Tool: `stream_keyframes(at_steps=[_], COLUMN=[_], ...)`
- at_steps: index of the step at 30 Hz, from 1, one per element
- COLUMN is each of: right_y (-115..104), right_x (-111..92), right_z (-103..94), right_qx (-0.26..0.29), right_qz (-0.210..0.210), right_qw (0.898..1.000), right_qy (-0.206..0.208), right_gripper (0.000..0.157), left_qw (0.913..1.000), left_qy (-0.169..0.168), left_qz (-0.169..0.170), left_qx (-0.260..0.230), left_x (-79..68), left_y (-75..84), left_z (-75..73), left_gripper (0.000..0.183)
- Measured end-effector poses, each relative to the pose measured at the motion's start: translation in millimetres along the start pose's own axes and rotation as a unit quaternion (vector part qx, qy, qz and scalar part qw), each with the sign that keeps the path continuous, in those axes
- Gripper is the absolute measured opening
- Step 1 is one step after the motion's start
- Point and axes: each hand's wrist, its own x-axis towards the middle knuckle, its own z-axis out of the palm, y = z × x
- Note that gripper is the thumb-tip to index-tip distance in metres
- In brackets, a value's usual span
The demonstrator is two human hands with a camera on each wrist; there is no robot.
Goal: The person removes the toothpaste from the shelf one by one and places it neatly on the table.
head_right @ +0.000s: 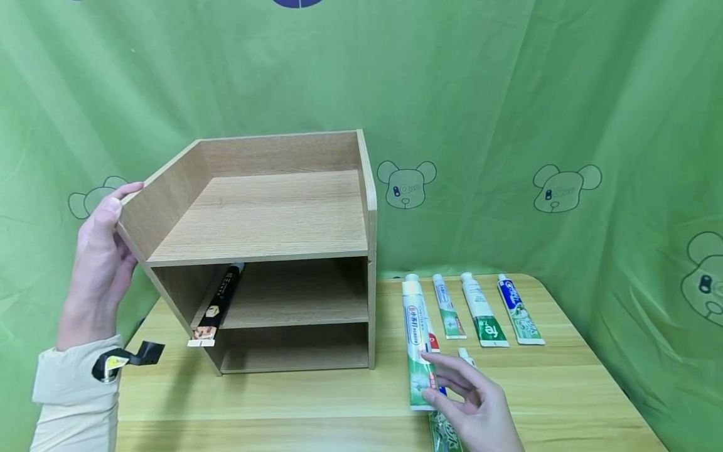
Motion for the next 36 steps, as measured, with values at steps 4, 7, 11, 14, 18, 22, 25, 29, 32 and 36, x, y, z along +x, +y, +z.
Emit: stream_keyframes(at_steps=[4, 7, 11, 14, 18, 22, 25, 29, 32, 36], right_y=[7, 12, 17, 23, 32, 39, 44, 53, 60, 69], right_x=[0, 1, 1, 1, 2, 1, 1, 1, 1, 2], right_z=[-5.8, -11.2, -20.5, -28.3, -38.7, -50.8, -61.3, -74.2, -82.1, -92.6], right_qx=[-0.001, -0.014, -0.039, -0.044, -0.047, -0.053, -0.073, -0.104, -0.102, -0.082], right_qz=[0.001, 0.016, 0.044, 0.048, 0.033, 0.017, -0.01, -0.052, -0.05, -0.001], right_qw=[1.0, 1.0, 0.998, 0.998, 0.998, 0.998, 0.997, 0.993, 0.993, 0.996], right_qy=[0.001, 0.006, 0.01, 0.01, 0.015, 0.019, 0.019, 0.021, 0.022, 0.019], right_gripper=[0.053, 0.055, 0.057, 0.059, 0.059, 0.058, 0.057, 0.057, 0.056, 0.055], left_qw=[1.0, 1.0, 1.0, 1.0, 1.0, 1.0, 1.0, 1.0, 1.0, 1.0], left_qy=[-0.002, -0.004, -0.006, -0.007, -0.003, 0.002, 0.002, 0.002, 0.0, 0.0], left_qz=[0.003, 0.003, 0.003, 0.004, 0.001, 0.0, 0.001, 0.002, 0.001, 0.001], left_qx=[-0.002, -0.003, -0.003, -0.003, -0.005, -0.005, -0.005, -0.005, -0.004, -0.004], left_x=[0.2, 0.3, 0.4, 0.4, -0.4, -1.3, -1.4, -1.0, -0.6, -0.5], left_y=[0.7, 1.2, 0.8, 0.5, 0.6, 0.5, 0.3, -0.1, -0.4, -0.3], left_z=[0.1, 0.8, 1.7, 1.7, 0.7, -0.6, -1.0, -1.0, -1.1, -1.6], left_gripper=[0.047, 0.048, 0.048, 0.048, 0.048, 0.048, 0.047, 0.047, 0.048, 0.048])
